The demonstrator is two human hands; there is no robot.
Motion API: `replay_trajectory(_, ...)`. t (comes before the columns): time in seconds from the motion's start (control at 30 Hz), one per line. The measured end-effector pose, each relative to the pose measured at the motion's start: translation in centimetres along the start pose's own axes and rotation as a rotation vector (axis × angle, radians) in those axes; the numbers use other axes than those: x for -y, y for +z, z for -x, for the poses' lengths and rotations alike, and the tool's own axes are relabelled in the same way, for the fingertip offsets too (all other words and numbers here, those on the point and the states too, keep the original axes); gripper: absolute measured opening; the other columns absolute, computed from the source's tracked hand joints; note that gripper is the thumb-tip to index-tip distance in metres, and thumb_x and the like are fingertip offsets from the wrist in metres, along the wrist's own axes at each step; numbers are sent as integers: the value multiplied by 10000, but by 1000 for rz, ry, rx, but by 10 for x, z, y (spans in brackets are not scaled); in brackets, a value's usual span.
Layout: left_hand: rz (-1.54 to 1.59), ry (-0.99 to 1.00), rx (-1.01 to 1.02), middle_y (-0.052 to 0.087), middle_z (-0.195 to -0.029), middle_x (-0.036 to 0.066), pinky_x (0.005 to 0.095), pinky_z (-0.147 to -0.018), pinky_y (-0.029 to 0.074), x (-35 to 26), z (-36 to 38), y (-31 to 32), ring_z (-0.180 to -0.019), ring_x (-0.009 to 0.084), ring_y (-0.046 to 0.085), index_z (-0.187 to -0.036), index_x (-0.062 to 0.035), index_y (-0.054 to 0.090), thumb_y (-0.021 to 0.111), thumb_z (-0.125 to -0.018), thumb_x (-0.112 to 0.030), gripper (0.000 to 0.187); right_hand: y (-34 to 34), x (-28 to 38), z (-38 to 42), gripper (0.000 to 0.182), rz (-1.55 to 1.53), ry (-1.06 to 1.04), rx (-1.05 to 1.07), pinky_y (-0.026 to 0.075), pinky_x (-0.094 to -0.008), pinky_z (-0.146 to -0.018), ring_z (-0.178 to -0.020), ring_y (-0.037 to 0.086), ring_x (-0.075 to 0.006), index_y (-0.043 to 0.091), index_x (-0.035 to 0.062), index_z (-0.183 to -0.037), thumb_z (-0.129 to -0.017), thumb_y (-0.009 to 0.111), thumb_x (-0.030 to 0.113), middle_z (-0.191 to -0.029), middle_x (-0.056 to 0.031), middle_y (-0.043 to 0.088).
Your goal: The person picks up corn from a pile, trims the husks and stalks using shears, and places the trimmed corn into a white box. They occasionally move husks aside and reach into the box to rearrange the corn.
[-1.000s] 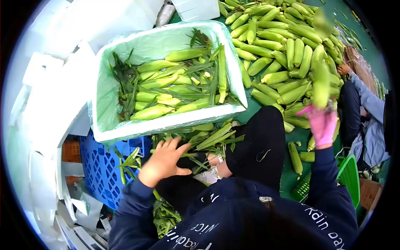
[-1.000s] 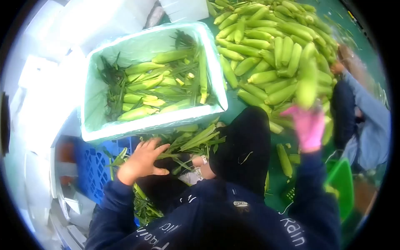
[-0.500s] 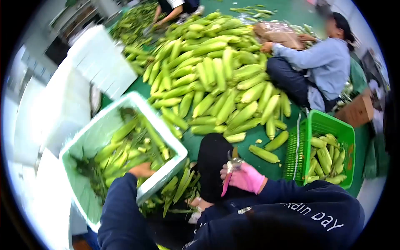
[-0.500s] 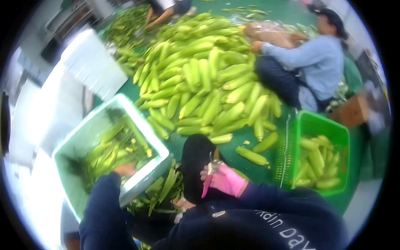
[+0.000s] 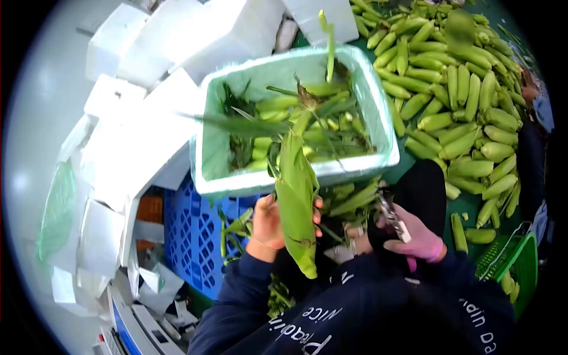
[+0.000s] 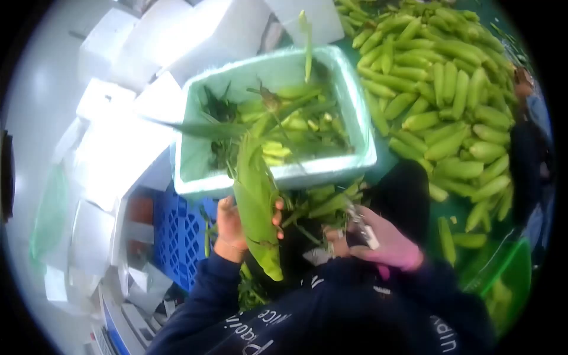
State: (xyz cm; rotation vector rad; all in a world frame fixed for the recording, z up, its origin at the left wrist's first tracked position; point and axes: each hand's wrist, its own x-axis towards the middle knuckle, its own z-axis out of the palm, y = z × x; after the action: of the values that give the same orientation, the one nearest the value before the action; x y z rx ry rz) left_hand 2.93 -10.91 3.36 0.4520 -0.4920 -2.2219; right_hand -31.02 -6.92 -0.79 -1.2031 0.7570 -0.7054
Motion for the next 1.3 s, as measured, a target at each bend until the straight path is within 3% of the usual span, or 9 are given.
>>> replay_trajectory(0.07,118,-10,-34,490,-1280,201,545,-813,600,42,26,-15,-1035,322,609,-1500,-72,379,690,-860,-616,896,19,21,-20,633,31,56,148,509,-263,-774,-904,588,-120,464,2,-1391,-818,696,142,-1039,-46,593)
replay_trajectory(0.1,116,-10,-63,512,-1241,199,523,-799,605,58,36,-18,-1005,325,627,-1488,-59,388,705,-855,-605,894,17,24,-31,752,104,131,292,481,-323,-994,-1105,616,-163,360,-31,-1456,-808,720,95,-1072,-60,608)
replay_trajectory(0.13,106,-7,-83,535,-1202,196,502,-786,610,68,45,-20,-974,328,646,-1475,-46,396,720,-850,-593,892,29,40,-37,544,62,163,262,506,-268,-675,-783,593,-111,513,21,-1279,-837,769,209,-922,-37,597)
replay_trajectory(0.37,-37,-247,-191,604,-918,189,410,-685,582,77,75,-15,-744,329,659,-1368,-8,510,730,-781,-659,904,32,27,-71,546,306,-46,503,525,-319,-682,-751,637,-192,528,-5,-1222,-810,792,239,-927,-73,623)
replay_trajectory(0.67,-70,-188,-364,586,-1328,190,437,-892,576,85,95,-32,-1162,322,636,-1460,4,422,703,-912,-507,800,59,6,-50,319,718,-98,190,538,-394,-692,-747,668,-342,666,77,-935,-749,787,306,-816,-136,674)
replay_trajectory(0.8,-1318,-163,-497,589,-1366,107,364,-1071,444,71,83,1,-1266,232,564,-1418,4,480,838,-799,-425,834,77,22,-35,374,890,-127,124,554,-422,-697,-763,678,-358,675,83,-935,-739,809,371,-805,-142,672)
replay_trajectory(0.87,-1122,-155,-438,639,-1285,100,354,-1065,448,72,86,0,-1202,231,602,-1382,25,511,855,-773,-342,790,77,24,-33,396,934,-106,153,549,-438,-662,-763,686,-380,664,71,-974,-840,762,431,-790,-176,679)
replay_trajectory(1.07,-473,-239,-138,642,-1119,121,369,-900,523,79,112,-31,-1039,228,640,-1379,42,488,915,-677,-411,938,69,20,-30,474,-82,183,52,515,-281,-647,-716,632,-127,580,-18,-1273,-895,731,225,-875,-51,666)
replay_trajectory(1.3,-198,609,-525,646,-1072,116,462,-930,544,52,92,-26,-1012,273,662,-1230,-74,561,751,-852,-521,616,71,-10,2,853,-419,450,349,449,-332,-1008,-1142,571,-192,401,5,-1488,-781,795,278,-1261,-86,587)
